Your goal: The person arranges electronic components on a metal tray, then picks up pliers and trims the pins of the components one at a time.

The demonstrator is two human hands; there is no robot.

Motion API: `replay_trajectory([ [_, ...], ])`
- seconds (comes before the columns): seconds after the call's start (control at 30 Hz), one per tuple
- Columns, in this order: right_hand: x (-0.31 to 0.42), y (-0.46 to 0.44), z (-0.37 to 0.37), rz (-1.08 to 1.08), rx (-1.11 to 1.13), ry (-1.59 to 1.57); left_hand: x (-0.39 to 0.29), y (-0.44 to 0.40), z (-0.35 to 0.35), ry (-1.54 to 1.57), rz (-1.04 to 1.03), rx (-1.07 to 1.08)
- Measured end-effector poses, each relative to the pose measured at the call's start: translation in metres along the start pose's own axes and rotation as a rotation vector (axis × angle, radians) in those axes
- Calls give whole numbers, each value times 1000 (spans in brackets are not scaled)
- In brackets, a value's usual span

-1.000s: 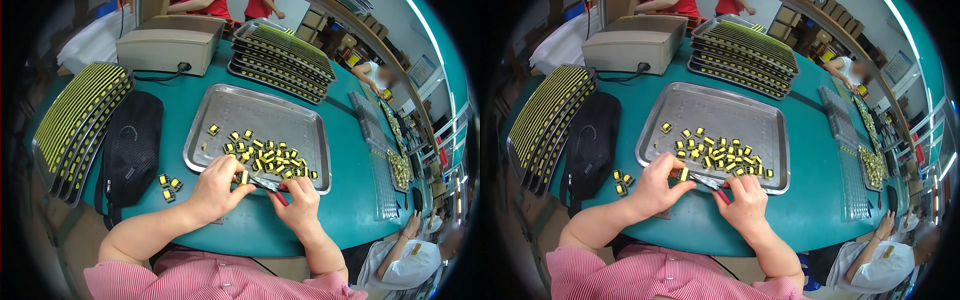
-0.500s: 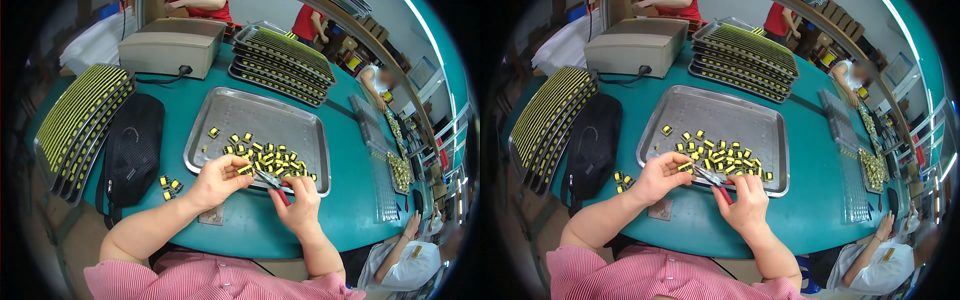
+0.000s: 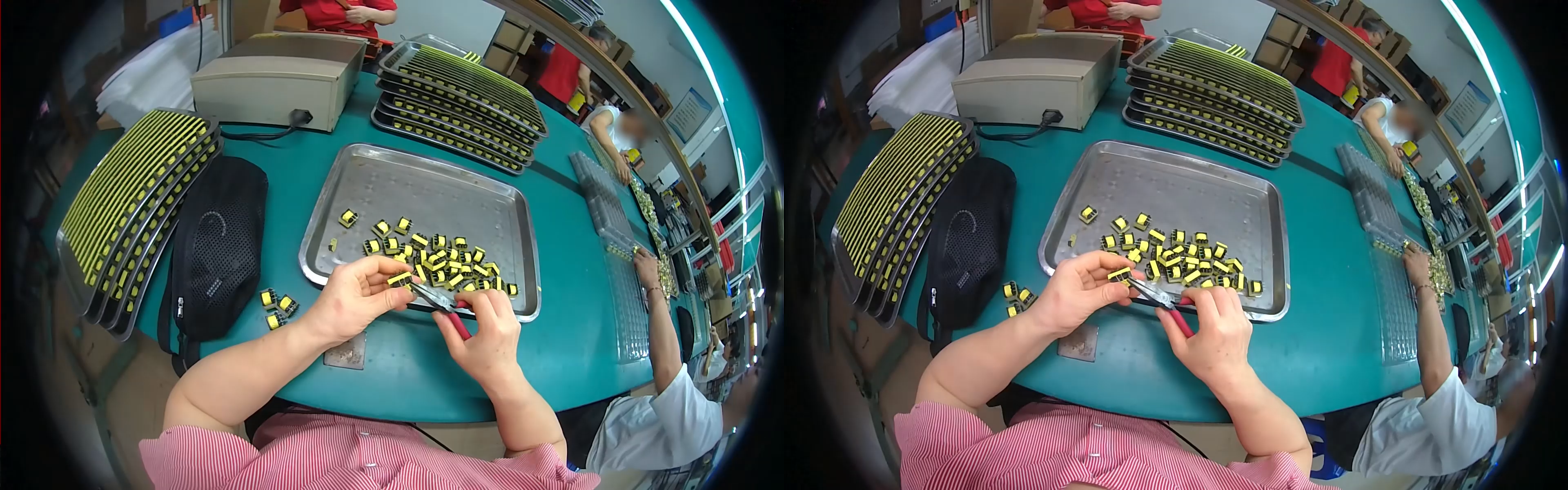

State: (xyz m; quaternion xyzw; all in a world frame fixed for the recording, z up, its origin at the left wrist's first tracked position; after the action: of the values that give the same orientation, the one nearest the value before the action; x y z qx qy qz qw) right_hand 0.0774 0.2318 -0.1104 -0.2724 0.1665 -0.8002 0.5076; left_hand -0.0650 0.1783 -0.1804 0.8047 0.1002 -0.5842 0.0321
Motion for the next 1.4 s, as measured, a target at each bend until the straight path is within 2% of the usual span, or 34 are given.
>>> replay_trajectory([
  [0.2, 0, -1, 2, -7, -15, -30, 1, 1, 1, -40, -17, -12],
  [0.7, -7, 3, -13, -83, 111, -36, -3, 3, 3, -109, -92, -57],
  [1.4, -11, 5, -18, -147, 202, -80, 2, 2, 1, -99, 11, -37],
])
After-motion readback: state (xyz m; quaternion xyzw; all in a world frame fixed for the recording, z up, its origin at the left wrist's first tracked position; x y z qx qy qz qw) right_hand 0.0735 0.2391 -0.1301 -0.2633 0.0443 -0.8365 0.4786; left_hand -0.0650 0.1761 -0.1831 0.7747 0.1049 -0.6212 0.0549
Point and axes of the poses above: each hand's wrist, its own y-axis away from the middle knuckle, its own z-axis out of the back of the hand, x = y × z, the point moved 9 cm from there along -y, towards the middle knuckle, and after that the axes turned 4 degrees about x, right-handed, at the moved point
